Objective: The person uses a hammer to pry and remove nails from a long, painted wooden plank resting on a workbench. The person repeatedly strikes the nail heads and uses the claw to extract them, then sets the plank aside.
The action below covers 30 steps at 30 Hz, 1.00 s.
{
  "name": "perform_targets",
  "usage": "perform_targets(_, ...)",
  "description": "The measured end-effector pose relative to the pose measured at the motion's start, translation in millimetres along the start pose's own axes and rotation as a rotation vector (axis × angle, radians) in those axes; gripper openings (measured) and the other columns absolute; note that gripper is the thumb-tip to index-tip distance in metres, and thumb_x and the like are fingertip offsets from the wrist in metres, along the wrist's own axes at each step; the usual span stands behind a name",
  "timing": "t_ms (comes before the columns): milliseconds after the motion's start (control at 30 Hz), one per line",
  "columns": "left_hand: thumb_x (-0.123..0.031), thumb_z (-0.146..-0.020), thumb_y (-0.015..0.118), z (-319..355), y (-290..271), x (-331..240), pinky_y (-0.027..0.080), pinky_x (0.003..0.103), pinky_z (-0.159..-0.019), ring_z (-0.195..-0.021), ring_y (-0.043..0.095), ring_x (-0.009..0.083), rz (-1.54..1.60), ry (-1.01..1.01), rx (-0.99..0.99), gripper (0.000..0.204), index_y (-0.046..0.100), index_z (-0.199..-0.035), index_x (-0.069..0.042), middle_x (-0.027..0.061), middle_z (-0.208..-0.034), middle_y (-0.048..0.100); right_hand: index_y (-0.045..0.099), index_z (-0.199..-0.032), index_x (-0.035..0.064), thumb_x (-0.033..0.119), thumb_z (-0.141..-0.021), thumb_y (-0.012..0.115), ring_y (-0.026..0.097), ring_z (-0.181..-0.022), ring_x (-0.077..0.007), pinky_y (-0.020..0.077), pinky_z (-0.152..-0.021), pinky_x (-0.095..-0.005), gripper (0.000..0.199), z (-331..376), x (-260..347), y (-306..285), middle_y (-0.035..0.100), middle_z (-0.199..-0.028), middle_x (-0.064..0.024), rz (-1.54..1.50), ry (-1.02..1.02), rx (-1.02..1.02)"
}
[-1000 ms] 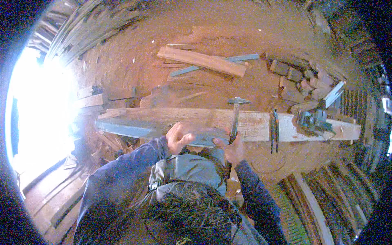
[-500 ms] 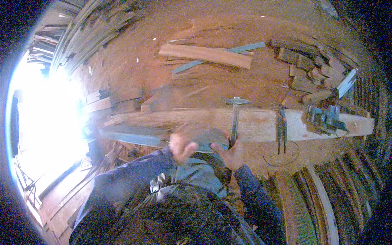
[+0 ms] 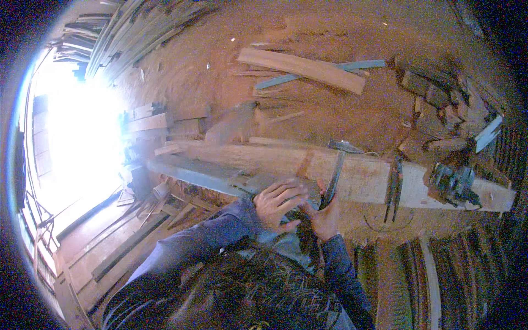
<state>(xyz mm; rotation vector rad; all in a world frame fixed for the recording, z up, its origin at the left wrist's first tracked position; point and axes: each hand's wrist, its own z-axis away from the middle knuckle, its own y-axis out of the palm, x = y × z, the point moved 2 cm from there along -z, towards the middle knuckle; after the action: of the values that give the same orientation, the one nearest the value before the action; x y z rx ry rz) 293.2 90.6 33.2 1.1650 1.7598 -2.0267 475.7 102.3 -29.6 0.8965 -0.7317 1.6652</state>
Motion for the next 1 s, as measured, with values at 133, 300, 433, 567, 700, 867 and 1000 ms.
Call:
perform_targets(133,-0.023,-0.073,0.076,31,-9,18,0.051,0.048,-0.097,-0.114,0.06,0.0364,-0.036,0.199,-0.058,0.042,0.064,-0.11,-0.006,0.0158,-0.116,0.061,0.045,-0.13,0.0014,0.02,-0.073,0.089,0.053,-0.12,-0.0241,0.041,-0.105,-0.0369,0.074,1,1,2,0.058,-0.128,-0.0136,0.034,-0.036,-0.036)
perform_targets(300,-0.013,-0.073,0.073,55,-6,33,0.054,0.045,-0.093,-0.109,0.063,0.0337,-0.171,0.331,-0.064,0.03,0.067,-0.101,-0.005,0.0139,-0.111,0.063,0.046,-0.129,0.001,0.022,-0.074,0.089,0.053,-0.12,-0.024,0.0414,-0.104,-0.0371,0.073,3,0,5,0.058,-0.124,-0.0127,-0.218,0.124,0.01)
perform_targets(433,-0.013,-0.069,0.068,63,-11,32,0.053,0.045,-0.093,-0.108,0.062,0.0315,-0.19,0.329,-0.153,0.035,0.068,-0.102,-0.005,0.0125,-0.108,0.063,0.048,-0.128,0.0002,0.02,-0.076,0.087,0.057,-0.112,-0.0238,0.0459,-0.098,-0.0362,0.068,1,0,3,0.059,-0.122,-0.0118,-0.055,0.012,-0.043)
perform_targets(567,-0.013,-0.068,0.065,70,-16,22,0.053,0.045,-0.09,-0.103,0.063,0.0296,-0.173,0.231,-0.264,0.036,0.066,-0.104,-0.005,0.0111,-0.104,0.061,0.049,-0.127,-0.0003,0.019,-0.079,0.085,0.058,-0.107,-0.0228,0.0466,-0.096,-0.0358,0.063,-2,-13,-1,0.059,-0.123,-0.0127,0.082,-0.052,-0.065)
perform_targets(700,-0.009,-0.077,0.066,81,-18,3,0.058,0.041,-0.075,-0.088,0.067,0.0286,-0.08,0.154,-0.363,0.033,0.064,-0.109,-0.005,0.0113,-0.101,0.061,0.049,-0.129,0.0009,0.026,-0.084,0.081,0.057,-0.106,-0.0221,0.0443,-0.098,-0.0362,0.061,-4,-37,-19,0.059,-0.121,-0.0114,0.027,0.006,0.019)
perform_targets(867,-0.02,-0.087,0.071,111,-29,-6,0.057,0.042,-0.071,-0.084,0.067,0.0335,-0.016,-0.345,-0.493,0.038,0.058,-0.119,-0.002,0.0164,-0.102,0.062,0.054,-0.115,0.0056,0.033,-0.097,0.066,0.063,-0.096,-0.0164,0.0531,-0.078,-0.034,0.035,-27,-65,-82,0.067,-0.107,-0.0065,0.191,0.151,-0.064)
perform_targets(1000,-0.032,-0.082,0.076,134,-40,13,0.054,0.044,-0.073,-0.09,0.065,0.0359,-0.114,-0.659,-0.635,0.049,0.06,-0.121,-0.005,0.0167,-0.104,0.063,0.053,-0.117,0.0052,0.039,-0.097,0.064,0.066,-0.086,-0.0275,0.0515,-0.075,-0.0406,0.04,-37,-71,-109,0.069,-0.094,-0.0116,0.746,-0.21,-0.017)
